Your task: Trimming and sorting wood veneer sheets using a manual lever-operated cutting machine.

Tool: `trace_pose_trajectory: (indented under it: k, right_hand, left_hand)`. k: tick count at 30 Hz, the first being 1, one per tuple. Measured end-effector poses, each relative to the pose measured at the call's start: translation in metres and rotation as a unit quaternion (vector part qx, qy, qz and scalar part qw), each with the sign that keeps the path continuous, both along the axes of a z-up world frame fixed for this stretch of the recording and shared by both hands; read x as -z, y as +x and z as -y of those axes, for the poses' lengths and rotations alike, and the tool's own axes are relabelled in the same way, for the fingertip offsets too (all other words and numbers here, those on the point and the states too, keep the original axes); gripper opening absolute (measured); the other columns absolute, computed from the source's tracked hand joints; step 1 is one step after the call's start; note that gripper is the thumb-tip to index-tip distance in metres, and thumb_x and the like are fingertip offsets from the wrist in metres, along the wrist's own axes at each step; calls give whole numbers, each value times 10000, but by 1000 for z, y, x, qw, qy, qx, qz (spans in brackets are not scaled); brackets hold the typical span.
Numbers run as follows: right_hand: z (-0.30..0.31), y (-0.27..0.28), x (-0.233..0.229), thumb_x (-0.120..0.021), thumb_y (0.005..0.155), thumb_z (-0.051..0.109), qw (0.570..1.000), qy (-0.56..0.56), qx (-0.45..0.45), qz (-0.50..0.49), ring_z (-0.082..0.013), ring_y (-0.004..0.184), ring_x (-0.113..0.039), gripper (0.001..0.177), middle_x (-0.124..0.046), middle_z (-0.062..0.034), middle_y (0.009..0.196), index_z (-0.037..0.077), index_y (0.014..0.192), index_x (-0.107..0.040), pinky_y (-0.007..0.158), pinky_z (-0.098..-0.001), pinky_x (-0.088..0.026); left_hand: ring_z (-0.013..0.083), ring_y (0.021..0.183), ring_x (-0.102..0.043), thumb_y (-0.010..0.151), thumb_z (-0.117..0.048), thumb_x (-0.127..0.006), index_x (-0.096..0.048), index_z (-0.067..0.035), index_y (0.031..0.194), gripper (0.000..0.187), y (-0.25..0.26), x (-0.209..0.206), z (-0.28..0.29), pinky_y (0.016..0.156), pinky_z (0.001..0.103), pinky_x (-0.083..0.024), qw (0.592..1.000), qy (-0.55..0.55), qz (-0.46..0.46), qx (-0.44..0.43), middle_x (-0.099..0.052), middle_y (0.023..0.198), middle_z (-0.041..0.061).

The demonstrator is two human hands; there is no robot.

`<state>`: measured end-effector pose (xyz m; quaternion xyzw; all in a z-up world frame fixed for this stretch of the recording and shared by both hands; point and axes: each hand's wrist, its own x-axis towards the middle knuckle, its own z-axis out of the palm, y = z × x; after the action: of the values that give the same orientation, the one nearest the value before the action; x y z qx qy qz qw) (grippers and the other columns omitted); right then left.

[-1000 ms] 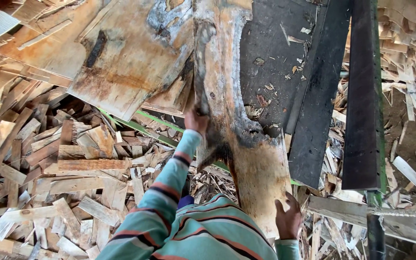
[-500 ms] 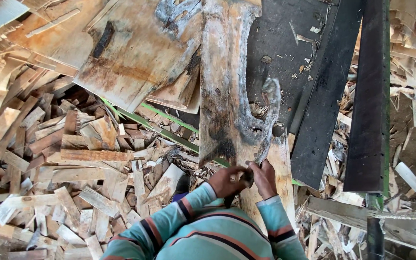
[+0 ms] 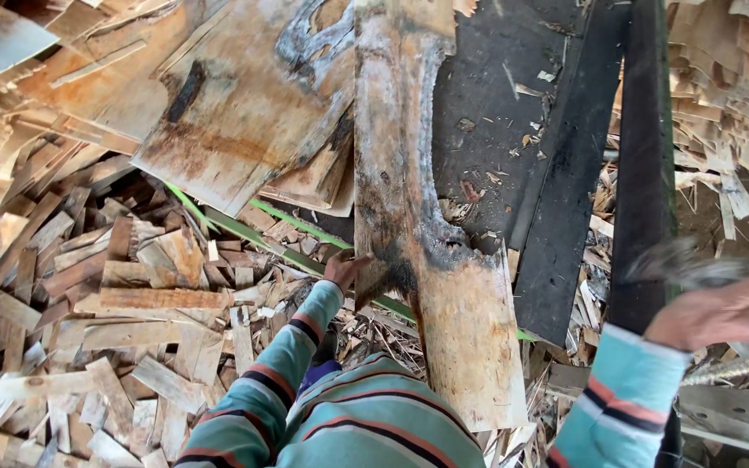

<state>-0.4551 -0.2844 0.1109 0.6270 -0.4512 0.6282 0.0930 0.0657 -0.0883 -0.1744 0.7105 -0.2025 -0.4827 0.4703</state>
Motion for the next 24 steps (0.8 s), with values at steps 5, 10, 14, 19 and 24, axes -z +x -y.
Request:
trace_pose_trajectory:
  k: [5,10,14,19,24]
  right_hand:
    - [-21,11,1,-356,1184,430,986,42,25,160,-337,1562,-280,581,-305,-225,1660,97,1659,-346,1290,-545,-186]
    - [-75,119,34,-816,792,547,864,431,-116,232,-405,1411,-531,1086,-470,-277,1580,84,1612,-274,1220,-485,-483]
    - [-150,133,72,-700,806,524,747,664,15,21,-361,1488,-382,1007,-244,-143,1701,187,1645,-257,1094,-543,-452]
    - [-237,62,182,-765,812,603,740,662,53,-106,-428,1424,-501,993,-478,-256,1555,63,1575,-431,1192,-516,-421]
    - [-272,50,245,-803,789,502,694,717,-44,48,-373,1361,-568,893,-569,-243,1471,65,1510,-511,1107,-473,-476]
  left_hand:
    - [286,1183,-651,771,-355,-845,-564,-34,1426,781,-2,-56,16,943,472,-587,988,29,-141,50,-675,1346,164]
    - [273,1042,-749,829,-165,-805,-531,11,1428,681,-11,15,44,937,364,-615,979,-116,-164,18,-750,1231,197]
    - [282,1040,-727,866,-107,-765,-487,35,1435,649,-16,39,49,926,387,-596,960,-199,-196,5,-753,1212,208]
    - [221,1035,-759,935,-94,-695,-679,54,1259,357,-31,-67,20,968,374,-613,949,-288,-105,77,-782,1169,144]
    - [174,956,-718,921,-104,-724,-711,34,1190,303,-57,-163,9,868,335,-584,932,-321,-106,134,-780,1079,108]
